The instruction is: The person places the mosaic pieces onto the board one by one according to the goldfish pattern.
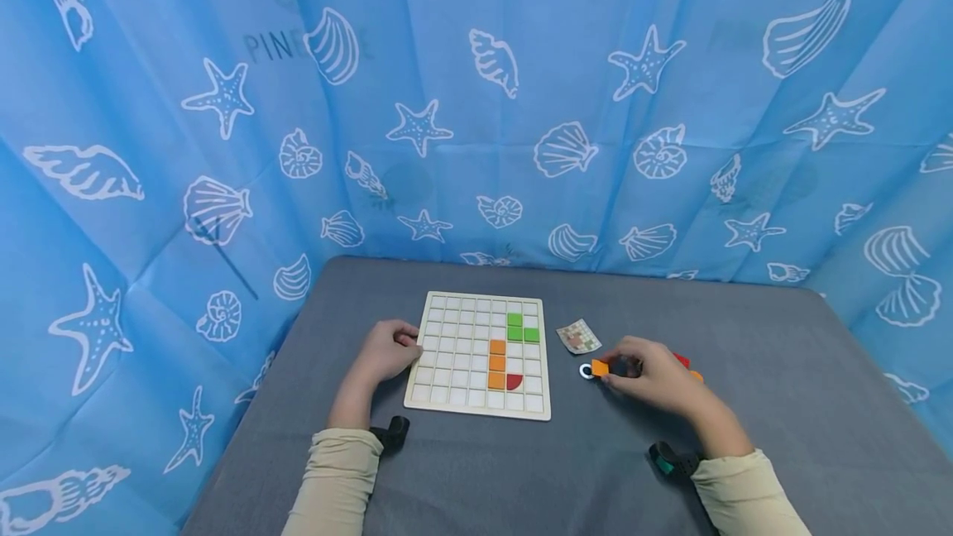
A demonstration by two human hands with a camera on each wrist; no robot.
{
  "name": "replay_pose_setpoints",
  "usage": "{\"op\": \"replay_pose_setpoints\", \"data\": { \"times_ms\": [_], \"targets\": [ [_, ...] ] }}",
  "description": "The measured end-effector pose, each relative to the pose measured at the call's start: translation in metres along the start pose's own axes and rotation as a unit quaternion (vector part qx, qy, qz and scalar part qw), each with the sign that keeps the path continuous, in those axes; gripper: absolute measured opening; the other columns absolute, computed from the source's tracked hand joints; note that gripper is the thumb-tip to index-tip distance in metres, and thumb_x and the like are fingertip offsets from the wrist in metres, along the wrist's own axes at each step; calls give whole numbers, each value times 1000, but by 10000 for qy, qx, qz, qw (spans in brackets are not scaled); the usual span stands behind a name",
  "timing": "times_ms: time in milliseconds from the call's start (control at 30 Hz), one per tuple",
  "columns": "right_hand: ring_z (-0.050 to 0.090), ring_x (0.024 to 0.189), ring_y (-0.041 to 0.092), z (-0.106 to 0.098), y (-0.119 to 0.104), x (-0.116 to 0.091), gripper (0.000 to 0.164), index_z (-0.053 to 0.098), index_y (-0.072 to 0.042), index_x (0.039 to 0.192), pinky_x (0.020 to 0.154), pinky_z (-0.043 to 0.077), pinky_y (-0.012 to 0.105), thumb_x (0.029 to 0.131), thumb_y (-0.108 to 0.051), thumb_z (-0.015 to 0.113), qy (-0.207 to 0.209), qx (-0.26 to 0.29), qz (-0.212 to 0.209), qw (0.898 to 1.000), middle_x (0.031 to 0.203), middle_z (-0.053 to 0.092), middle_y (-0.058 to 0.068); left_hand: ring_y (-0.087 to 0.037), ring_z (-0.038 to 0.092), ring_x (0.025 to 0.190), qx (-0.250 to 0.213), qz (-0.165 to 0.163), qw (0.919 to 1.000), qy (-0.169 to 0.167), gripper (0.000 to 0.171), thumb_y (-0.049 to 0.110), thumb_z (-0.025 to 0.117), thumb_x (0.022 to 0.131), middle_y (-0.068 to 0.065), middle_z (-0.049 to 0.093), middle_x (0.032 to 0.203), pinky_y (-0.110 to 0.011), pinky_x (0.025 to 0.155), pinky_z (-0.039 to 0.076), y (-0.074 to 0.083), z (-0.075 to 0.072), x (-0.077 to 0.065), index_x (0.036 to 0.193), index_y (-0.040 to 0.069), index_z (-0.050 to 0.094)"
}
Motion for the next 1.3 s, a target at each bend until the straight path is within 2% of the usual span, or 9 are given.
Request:
{"op": "replay_pose_setpoints", "data": {
  "times_ms": [300,467,667,933,1300],
  "targets": [
    [54,74,8,31,-19,50,22,80,-12,113,62,49,25,91,-13,83,-57,165,-220,9996,103,72,5,-22,62,85,-9,-16,10000,20,29,10,73,94,-11,68,98,-39,77,51,1,0,0,122,2,73],
    [53,73,10,50,-37,76,20,79,-11,111,63,47,25,92,-14,82,-203,222,-402,9987,98,70,5,-22,62,84,-14,4,10000,4,28,10,74,94,-10,69,97,-38,77,51,1,0,0,121,2,73],
    [55,70,9,67,-61,100,22,80,-9,113,65,50,26,93,-18,82,-392,258,-482,9977,103,73,4,-22,62,83,-42,13,10000,18,28,9,73,93,-10,68,96,-38,77,51,1,-1,1,120,1,73],
    [58,75,9,86,-77,124,24,80,-9,112,69,51,27,93,-23,83,-684,219,-409,9966,105,73,5,-22,62,83,-71,0,10000,17,28,9,74,94,-10,68,96,-38,76,50,0,-1,1,121,1,73],
    [58,78,10,100,-82,135,17,81,-12,107,74,52,29,93,-22,83,-865,-33,-367,9956,100,70,0,-22,62,82,-157,-27,9999,-22,29,9,75,94,-10,68,95,-36,74,50,-4,2,4,121,1,73]
  ]
}}
Point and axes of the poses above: each hand's wrist, its own x-axis towards the middle knuckle, its own z-axis out of the palm, y = z × x, the point moved 3 cm from there along x, towards the middle knuckle
